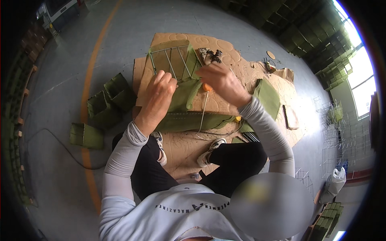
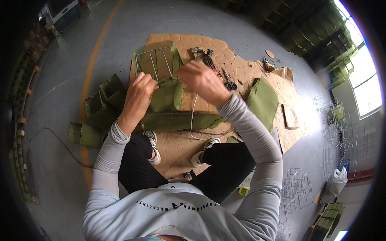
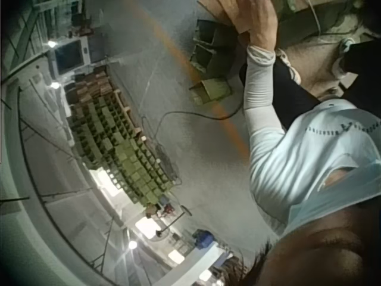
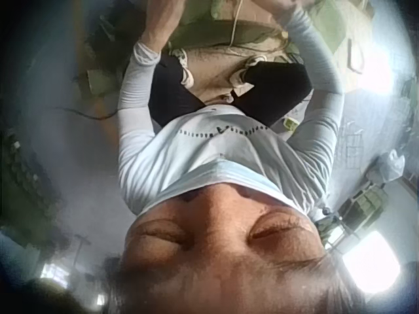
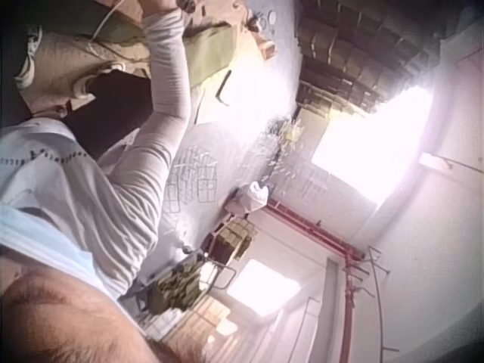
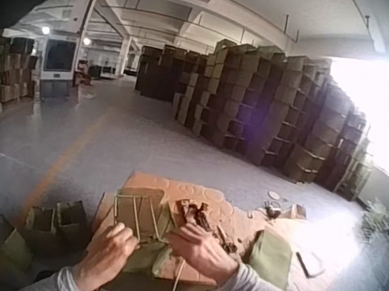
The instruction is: Assembling fabric-covered wire boxes by gluing green fabric panels to a metal wire frame using a hot glue gun.
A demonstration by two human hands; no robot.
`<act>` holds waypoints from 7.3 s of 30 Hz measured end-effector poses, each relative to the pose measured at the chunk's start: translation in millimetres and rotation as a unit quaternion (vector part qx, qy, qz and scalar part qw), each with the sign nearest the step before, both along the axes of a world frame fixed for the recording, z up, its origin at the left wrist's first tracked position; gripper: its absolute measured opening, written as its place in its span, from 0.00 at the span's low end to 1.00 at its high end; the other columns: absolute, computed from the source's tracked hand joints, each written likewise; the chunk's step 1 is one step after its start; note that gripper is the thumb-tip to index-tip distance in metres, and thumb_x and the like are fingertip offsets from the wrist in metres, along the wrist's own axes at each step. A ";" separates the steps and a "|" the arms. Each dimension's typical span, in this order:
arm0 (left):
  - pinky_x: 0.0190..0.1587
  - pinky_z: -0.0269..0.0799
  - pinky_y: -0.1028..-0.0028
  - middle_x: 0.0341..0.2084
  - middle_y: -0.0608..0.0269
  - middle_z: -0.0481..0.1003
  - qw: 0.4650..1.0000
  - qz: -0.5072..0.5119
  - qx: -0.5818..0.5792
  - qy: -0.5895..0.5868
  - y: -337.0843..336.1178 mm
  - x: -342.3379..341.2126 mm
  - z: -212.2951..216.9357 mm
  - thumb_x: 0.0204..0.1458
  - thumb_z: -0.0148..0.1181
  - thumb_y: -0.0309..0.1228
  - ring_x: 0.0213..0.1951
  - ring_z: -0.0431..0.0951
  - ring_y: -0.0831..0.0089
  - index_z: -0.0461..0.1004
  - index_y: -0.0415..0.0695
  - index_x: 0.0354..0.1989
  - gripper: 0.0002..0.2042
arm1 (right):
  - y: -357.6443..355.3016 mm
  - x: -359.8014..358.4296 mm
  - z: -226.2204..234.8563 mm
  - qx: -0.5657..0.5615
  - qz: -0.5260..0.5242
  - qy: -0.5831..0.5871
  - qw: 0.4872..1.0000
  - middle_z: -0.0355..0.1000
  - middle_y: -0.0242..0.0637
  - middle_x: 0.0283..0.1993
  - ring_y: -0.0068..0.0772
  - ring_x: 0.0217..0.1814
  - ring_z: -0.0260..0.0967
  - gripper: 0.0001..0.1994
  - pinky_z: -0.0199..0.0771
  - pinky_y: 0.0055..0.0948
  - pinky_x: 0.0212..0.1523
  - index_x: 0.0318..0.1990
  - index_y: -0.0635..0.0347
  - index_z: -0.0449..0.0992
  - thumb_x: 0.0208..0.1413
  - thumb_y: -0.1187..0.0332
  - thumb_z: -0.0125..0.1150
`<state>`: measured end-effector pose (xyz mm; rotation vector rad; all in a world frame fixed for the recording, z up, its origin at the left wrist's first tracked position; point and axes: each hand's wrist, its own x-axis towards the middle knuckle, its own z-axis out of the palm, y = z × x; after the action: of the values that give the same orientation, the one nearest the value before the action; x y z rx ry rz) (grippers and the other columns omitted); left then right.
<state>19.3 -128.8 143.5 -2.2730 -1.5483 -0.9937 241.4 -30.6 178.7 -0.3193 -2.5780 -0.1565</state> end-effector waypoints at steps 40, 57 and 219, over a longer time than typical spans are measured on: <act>0.40 0.67 0.57 0.30 0.52 0.66 0.986 -0.084 0.136 -0.040 37.9 -2.2 -16.5 0.49 0.59 0.16 0.38 0.70 0.52 0.67 0.35 0.25 0.06 | 54.1 -35.1 -0.2 0.079 0.097 -0.115 0.985 0.77 0.35 0.41 0.36 0.47 0.70 0.22 0.75 0.34 0.54 0.38 0.61 0.79 0.31 0.64 0.75; 0.42 0.78 0.67 0.40 0.59 0.77 0.978 -0.085 0.192 0.015 4.1 -29.7 -23.2 0.44 0.64 0.22 0.41 0.78 0.62 0.79 0.35 0.39 0.12 | -12.5 -31.8 -45.1 -0.008 -0.024 0.131 0.991 0.73 0.36 0.51 0.39 0.51 0.70 0.20 0.73 0.34 0.50 0.48 0.62 0.78 0.42 0.76 0.62; 0.38 0.70 0.65 0.27 0.60 0.69 0.963 -0.258 -0.042 -0.057 29.8 6.9 -3.5 0.43 0.68 0.22 0.35 0.71 0.62 0.76 0.37 0.31 0.08 | -23.9 28.3 -25.0 -0.357 -0.231 0.122 0.897 0.69 0.39 0.18 0.28 0.16 0.61 0.20 0.60 0.33 0.22 0.25 0.69 0.75 0.61 0.59 0.62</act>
<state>26.3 -99.0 139.9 -2.8010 -1.0606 -1.2152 269.6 -54.5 153.7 -1.1386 -2.1699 0.6431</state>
